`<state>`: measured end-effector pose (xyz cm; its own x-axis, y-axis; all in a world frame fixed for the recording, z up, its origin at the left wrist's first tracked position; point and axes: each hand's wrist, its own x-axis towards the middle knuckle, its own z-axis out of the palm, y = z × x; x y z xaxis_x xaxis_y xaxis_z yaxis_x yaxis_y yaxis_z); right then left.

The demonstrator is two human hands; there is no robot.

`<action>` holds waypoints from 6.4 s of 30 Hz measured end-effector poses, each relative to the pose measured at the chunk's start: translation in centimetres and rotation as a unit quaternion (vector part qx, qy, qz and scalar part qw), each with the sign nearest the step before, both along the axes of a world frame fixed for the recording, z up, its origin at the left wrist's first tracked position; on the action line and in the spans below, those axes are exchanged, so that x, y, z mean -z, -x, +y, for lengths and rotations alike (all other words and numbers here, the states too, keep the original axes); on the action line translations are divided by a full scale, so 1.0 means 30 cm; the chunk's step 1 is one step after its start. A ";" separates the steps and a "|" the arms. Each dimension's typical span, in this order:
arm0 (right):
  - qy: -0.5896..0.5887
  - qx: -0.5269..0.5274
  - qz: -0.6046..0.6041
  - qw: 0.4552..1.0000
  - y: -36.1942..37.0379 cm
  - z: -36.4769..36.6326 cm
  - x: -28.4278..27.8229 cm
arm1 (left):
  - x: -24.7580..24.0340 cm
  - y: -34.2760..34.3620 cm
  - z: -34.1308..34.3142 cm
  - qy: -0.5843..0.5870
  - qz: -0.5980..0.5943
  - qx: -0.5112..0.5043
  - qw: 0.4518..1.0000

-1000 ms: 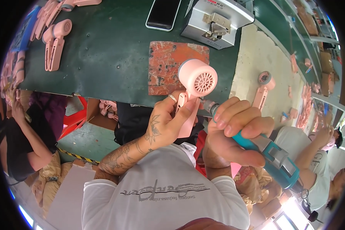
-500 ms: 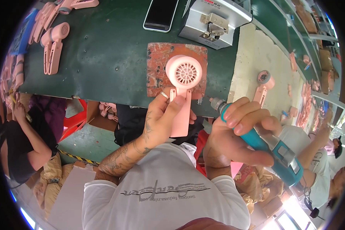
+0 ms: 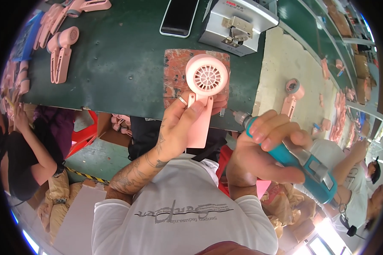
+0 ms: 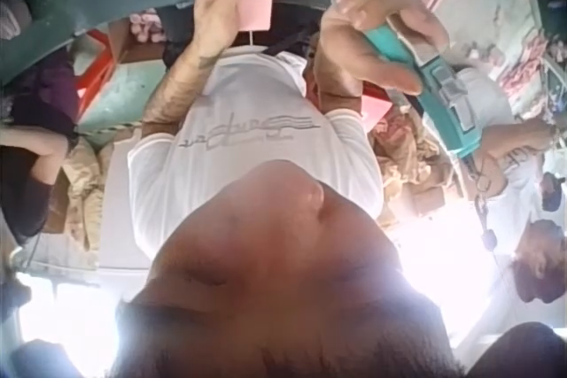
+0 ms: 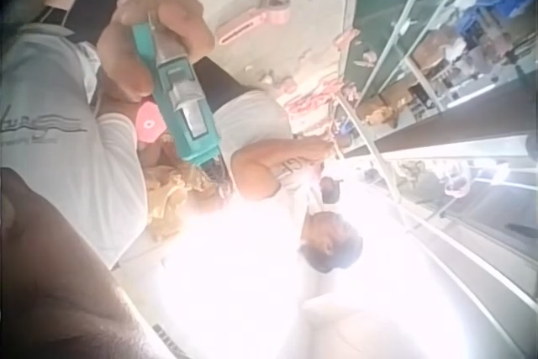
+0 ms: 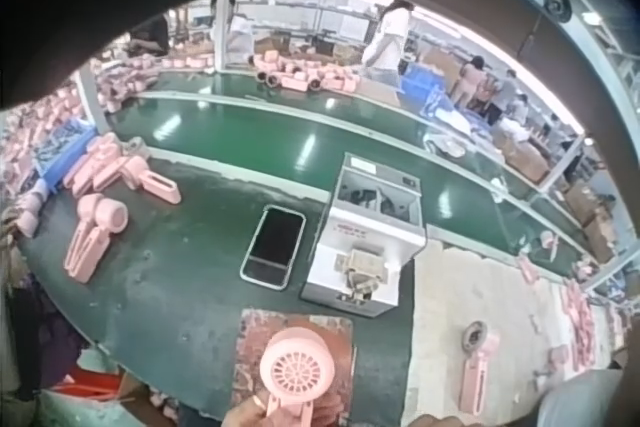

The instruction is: The person assembles portable hand-held fans by joining plastic casings and fan blades with screws using an electric screwdriver.

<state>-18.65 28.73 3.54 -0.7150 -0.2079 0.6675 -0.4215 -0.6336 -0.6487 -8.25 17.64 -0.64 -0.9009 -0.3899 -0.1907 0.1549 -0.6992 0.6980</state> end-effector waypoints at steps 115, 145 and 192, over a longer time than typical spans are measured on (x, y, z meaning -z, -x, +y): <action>-0.332 0.288 -0.010 0.898 0.090 0.177 0.098 | 0.006 0.172 0.058 -0.074 0.056 0.043 0.995; -0.339 0.210 0.036 0.916 -0.122 0.255 0.140 | -0.017 0.093 0.191 -0.301 0.069 0.072 0.948; -0.437 0.197 0.101 0.871 -0.128 0.227 0.064 | -0.076 0.010 0.148 -0.257 -0.018 0.169 0.951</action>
<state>-14.81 35.53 1.63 -0.7316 -0.4656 0.4979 -0.6569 0.2862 -0.6976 -8.55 22.08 1.65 -0.9478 0.0738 -0.3103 -0.1563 -0.9554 0.2504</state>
